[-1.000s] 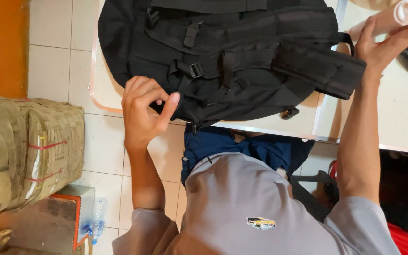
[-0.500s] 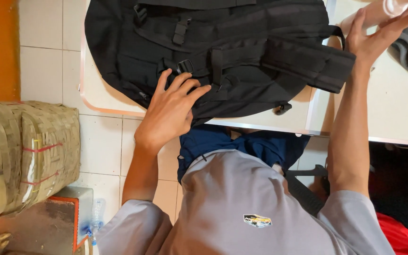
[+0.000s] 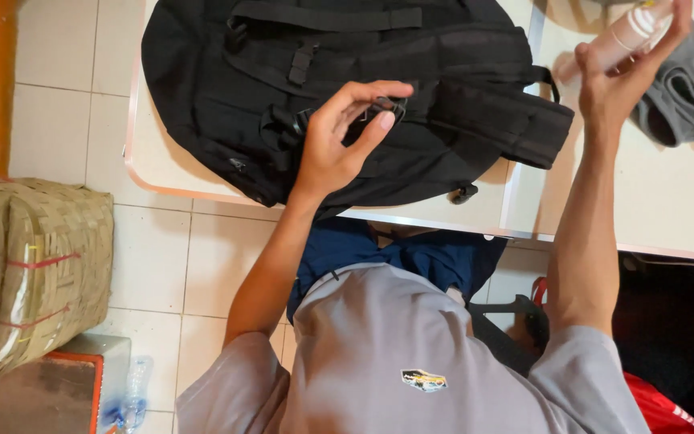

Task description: Cleaning the straps of a black backpack using a spray cleaner and a cloth.

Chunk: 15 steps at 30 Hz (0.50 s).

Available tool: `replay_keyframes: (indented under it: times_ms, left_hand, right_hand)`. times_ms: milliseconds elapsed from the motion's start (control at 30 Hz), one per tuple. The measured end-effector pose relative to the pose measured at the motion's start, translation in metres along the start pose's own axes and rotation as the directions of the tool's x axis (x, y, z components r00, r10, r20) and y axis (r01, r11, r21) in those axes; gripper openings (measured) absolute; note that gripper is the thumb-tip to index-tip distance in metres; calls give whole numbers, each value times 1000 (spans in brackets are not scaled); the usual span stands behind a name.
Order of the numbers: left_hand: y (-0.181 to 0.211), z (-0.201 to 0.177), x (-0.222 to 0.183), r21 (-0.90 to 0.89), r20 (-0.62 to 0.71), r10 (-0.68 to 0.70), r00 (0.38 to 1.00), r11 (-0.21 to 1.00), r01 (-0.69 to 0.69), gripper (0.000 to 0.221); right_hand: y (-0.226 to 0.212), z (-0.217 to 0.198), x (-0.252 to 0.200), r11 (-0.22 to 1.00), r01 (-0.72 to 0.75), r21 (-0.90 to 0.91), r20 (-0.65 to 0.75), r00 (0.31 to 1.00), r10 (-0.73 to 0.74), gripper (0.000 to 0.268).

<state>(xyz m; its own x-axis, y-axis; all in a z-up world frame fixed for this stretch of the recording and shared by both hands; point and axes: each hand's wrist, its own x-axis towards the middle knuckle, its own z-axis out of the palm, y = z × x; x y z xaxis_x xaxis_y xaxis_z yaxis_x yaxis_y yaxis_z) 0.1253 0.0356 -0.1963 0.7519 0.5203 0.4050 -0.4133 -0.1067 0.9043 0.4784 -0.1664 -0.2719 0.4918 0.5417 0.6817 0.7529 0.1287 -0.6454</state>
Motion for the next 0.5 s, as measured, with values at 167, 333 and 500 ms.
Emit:
replay_keyframes:
  times_ms: [167,333,500]
  left_hand:
    - [-61,17,10,-197,-118,-70,991,979,45,23]
    - [-94,27,-1,-122,-171,-162,972,982,142,29]
    - [-118,26,-9,-102,-223,-131,966,989,111,16]
  right_hand:
    - [-33,-35,4,960,-114,256,-242,954,178,74]
    - [-162,24,13,972,-92,218,-3,995,95,82]
    - [-157,98,-27,968,-230,103,234,951,201,61]
